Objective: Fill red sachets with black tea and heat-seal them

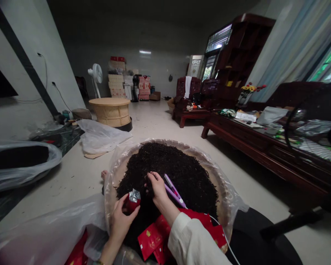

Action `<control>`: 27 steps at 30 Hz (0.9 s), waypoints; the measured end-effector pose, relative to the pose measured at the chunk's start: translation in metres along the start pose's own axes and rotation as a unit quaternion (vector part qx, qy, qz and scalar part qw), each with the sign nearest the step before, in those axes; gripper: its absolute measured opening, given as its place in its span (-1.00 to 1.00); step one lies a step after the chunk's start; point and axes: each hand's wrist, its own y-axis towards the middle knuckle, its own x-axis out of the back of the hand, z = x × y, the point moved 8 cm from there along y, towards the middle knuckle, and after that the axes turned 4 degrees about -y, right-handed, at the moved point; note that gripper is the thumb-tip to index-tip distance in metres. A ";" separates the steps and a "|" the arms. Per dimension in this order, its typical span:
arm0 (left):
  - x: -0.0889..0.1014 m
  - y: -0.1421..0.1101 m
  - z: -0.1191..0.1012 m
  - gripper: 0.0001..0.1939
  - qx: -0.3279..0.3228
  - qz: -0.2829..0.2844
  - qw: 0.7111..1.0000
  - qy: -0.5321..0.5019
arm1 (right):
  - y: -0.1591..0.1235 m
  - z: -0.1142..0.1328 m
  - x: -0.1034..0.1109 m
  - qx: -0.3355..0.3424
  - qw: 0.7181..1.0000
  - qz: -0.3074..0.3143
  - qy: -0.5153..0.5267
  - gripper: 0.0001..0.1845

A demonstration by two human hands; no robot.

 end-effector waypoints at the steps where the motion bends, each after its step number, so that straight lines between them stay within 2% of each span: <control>1: -0.003 0.001 -0.004 -0.50 0.001 0.006 1.000 0.002 | 0.003 0.000 -0.001 -0.010 1.000 -0.012 0.027 -0.67; 6: -0.018 0.008 -0.019 -0.51 0.013 0.020 0.999 0.024 | 0.006 0.005 -0.007 -0.018 0.992 -0.044 0.119 -0.61; 9: -0.022 0.011 -0.023 -0.51 0.031 0.029 0.998 0.050 | 0.001 0.009 -0.010 -0.012 0.986 -0.043 0.161 -0.62; 12: -0.023 0.012 -0.023 -0.51 0.053 0.037 0.995 0.075 | -0.004 0.012 -0.009 -0.005 0.984 -0.029 0.175 -0.54; 15: -0.024 0.012 -0.023 -0.52 0.060 0.041 0.993 0.089 | -0.009 0.016 -0.009 0.009 0.992 0.009 0.125 -0.41; 20: -0.026 0.010 -0.020 -0.51 0.046 0.030 0.996 0.076 | -0.013 0.015 -0.013 0.050 0.996 0.065 -0.033 -0.18; 23: -0.029 0.009 -0.014 -0.49 0.046 0.029 0.996 0.070 | -0.013 0.001 -0.018 0.035 0.986 0.103 -0.126 -0.09; 27: -0.031 0.008 -0.013 -0.47 0.030 0.025 0.998 0.052 | -0.013 -0.012 -0.022 0.038 0.959 0.153 -0.235 -0.12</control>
